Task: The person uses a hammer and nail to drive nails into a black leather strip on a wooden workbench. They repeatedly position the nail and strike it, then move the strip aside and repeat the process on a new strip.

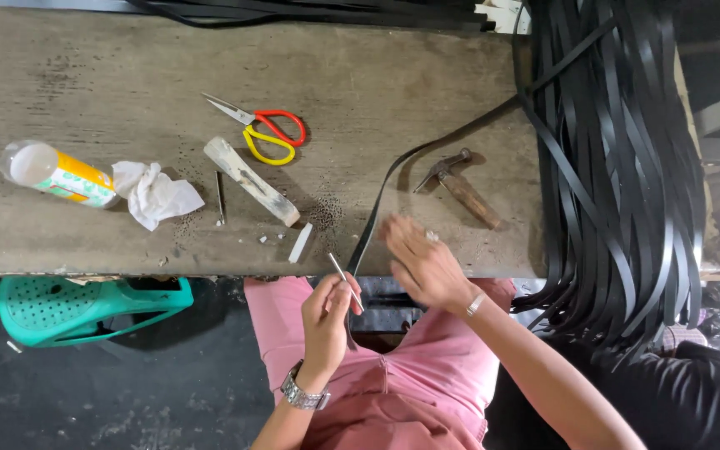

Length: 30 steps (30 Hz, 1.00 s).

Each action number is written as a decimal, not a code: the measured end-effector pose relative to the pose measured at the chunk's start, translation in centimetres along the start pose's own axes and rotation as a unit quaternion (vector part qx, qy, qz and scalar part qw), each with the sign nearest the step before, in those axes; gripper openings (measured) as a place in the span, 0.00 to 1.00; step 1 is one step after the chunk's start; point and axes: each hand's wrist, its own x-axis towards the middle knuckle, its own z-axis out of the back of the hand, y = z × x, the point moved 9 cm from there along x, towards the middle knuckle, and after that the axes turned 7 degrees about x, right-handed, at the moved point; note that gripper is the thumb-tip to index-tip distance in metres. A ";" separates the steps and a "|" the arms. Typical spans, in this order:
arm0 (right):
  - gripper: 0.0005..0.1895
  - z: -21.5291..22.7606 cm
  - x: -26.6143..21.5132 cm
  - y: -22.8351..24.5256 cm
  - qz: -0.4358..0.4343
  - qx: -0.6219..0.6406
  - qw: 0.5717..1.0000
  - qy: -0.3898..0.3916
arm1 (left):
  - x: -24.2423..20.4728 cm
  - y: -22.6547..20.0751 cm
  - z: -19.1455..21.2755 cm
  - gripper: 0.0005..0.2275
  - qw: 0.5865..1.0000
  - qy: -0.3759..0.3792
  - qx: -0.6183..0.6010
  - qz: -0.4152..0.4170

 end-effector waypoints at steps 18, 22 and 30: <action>0.15 -1.1 -2.2 -1.8 -0.365 0.550 0.724 -0.200 | -0.3 0.0 -5.0 0.11 0.984 0.125 0.121 -0.030; 0.15 0.1 -2.8 -2.0 -0.370 0.548 0.714 -0.230 | -0.6 2.1 -5.6 0.11 0.976 0.152 0.154 -0.001; 0.21 1.1 -3.9 -2.5 -0.292 0.581 0.714 -0.258 | 1.3 2.2 -2.6 0.12 0.965 -0.001 0.225 -0.132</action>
